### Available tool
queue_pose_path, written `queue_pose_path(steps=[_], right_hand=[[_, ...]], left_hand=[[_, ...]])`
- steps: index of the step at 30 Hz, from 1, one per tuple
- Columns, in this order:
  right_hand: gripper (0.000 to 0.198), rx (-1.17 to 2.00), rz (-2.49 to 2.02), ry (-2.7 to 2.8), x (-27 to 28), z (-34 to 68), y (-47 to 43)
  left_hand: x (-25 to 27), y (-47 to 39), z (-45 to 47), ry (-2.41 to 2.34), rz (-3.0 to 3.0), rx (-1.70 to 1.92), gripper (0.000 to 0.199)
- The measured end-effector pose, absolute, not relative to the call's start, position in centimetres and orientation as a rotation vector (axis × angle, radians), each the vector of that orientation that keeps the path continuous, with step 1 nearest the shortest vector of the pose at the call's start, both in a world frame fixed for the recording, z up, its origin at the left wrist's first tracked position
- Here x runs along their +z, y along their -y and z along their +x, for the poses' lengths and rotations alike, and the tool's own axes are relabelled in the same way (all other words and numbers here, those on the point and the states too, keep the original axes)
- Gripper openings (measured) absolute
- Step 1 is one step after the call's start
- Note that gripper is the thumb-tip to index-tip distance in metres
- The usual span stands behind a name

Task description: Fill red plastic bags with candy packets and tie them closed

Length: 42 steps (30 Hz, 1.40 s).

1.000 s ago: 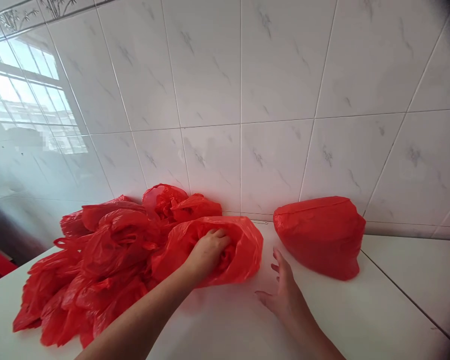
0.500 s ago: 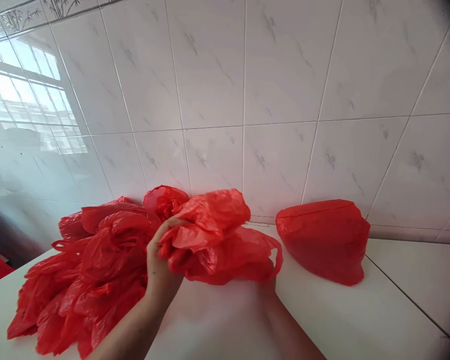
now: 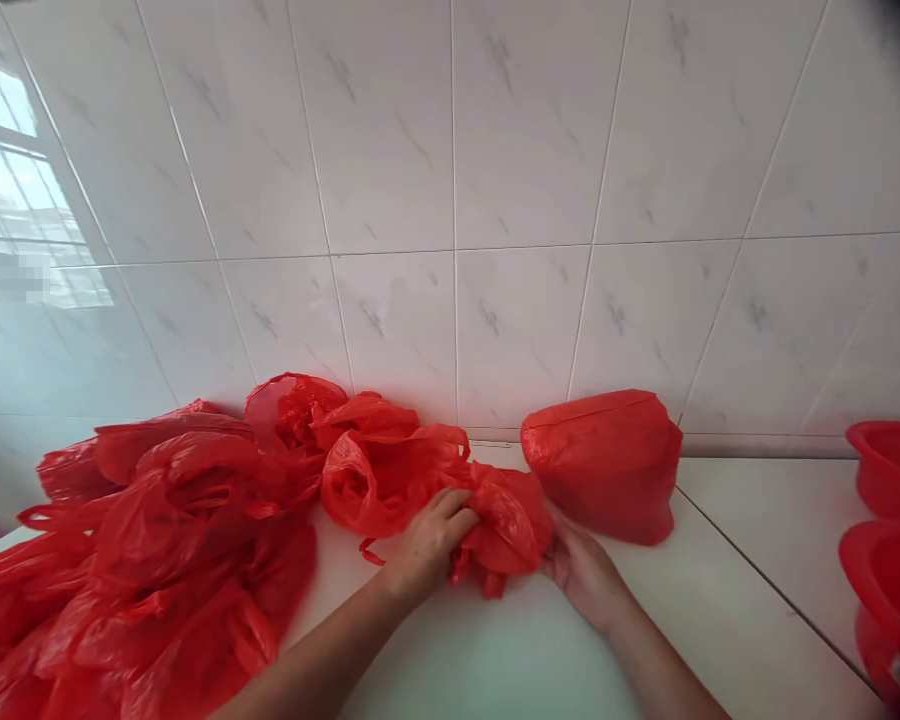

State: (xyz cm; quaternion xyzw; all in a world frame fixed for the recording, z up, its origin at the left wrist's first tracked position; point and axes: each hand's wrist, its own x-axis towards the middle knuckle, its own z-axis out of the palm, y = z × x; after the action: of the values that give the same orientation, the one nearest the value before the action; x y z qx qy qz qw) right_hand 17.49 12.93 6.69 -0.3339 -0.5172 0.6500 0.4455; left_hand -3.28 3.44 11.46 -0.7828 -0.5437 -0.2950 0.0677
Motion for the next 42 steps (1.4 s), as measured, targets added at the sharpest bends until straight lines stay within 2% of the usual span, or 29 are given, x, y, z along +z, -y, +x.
queue_pose_path(steps=[3, 5, 9, 12, 13, 17, 18, 20, 24, 26, 31, 34, 37, 42], right_hand=[[0.059, 1.795, -0.833, 1.205, 6.6, 20.4, -12.6], [0.074, 1.690, -0.898, 1.240, 6.5, 20.9, -12.0], [0.083, 1.207, -1.021, 1.540, 6.5, 19.0, -10.6], [0.084, 1.094, -1.048, 1.590, 6.4, 17.6, -10.4], [0.078, 1.093, -1.066, 1.570, 6.3, 17.4, -10.5], [0.020, 1.206, -1.063, 1.552, 6.1, 17.6, -11.3], [0.016, 1.247, -1.040, 1.555, 6.1, 17.8, -11.5], [0.018, 1.308, -1.019, 1.514, 6.1, 18.3, -11.7], [0.026, 1.412, -1.009, 1.271, 6.1, 20.1, -12.4], [0.032, 1.440, -0.994, 1.114, 6.0, 21.3, -13.0], [0.040, 1.444, -0.986, 0.872, 6.0, 24.6, -14.0], [0.039, 1.431, -1.036, 0.854, 6.0, 27.5, -13.0], [0.038, 1.347, -1.153, 0.844, 5.8, 31.3, -11.3], [0.027, 0.909, -1.446, 0.949, 6.6, 34.2, -8.8]], left_hand=[[10.3, -6.2, -4.2, 1.743, -2.311, -0.880, 0.053], [9.8, -7.3, -4.1, 1.788, -2.294, -0.869, 0.072], [9.0, -7.2, -2.8, 1.726, -2.380, -0.831, 0.082], [8.3, -5.9, -2.0, 1.617, -2.465, -0.808, 0.089], [8.1, -5.6, -1.9, 1.574, -2.471, -0.807, 0.090], [7.9, -5.5, -0.8, 1.569, -2.285, -0.777, 0.084], [8.0, -5.9, -0.4, 1.635, -2.213, -0.756, 0.079], [8.2, -6.9, 0.1, 1.786, -2.097, -0.728, 0.074], [8.2, -9.3, -0.9, 1.977, -1.959, -0.766, 0.081], [7.9, -10.0, -2.3, 2.076, -1.886, -0.784, 0.077], [7.2, -10.4, -4.9, 2.190, -1.737, -0.815, 0.043], [7.2, -10.4, -5.0, 2.169, -1.709, -0.836, 0.037], [7.3, -10.4, -5.0, 2.144, -1.654, -0.893, 0.040], [7.5, -10.2, -4.9, 2.022, -1.754, -0.931, 0.045]])
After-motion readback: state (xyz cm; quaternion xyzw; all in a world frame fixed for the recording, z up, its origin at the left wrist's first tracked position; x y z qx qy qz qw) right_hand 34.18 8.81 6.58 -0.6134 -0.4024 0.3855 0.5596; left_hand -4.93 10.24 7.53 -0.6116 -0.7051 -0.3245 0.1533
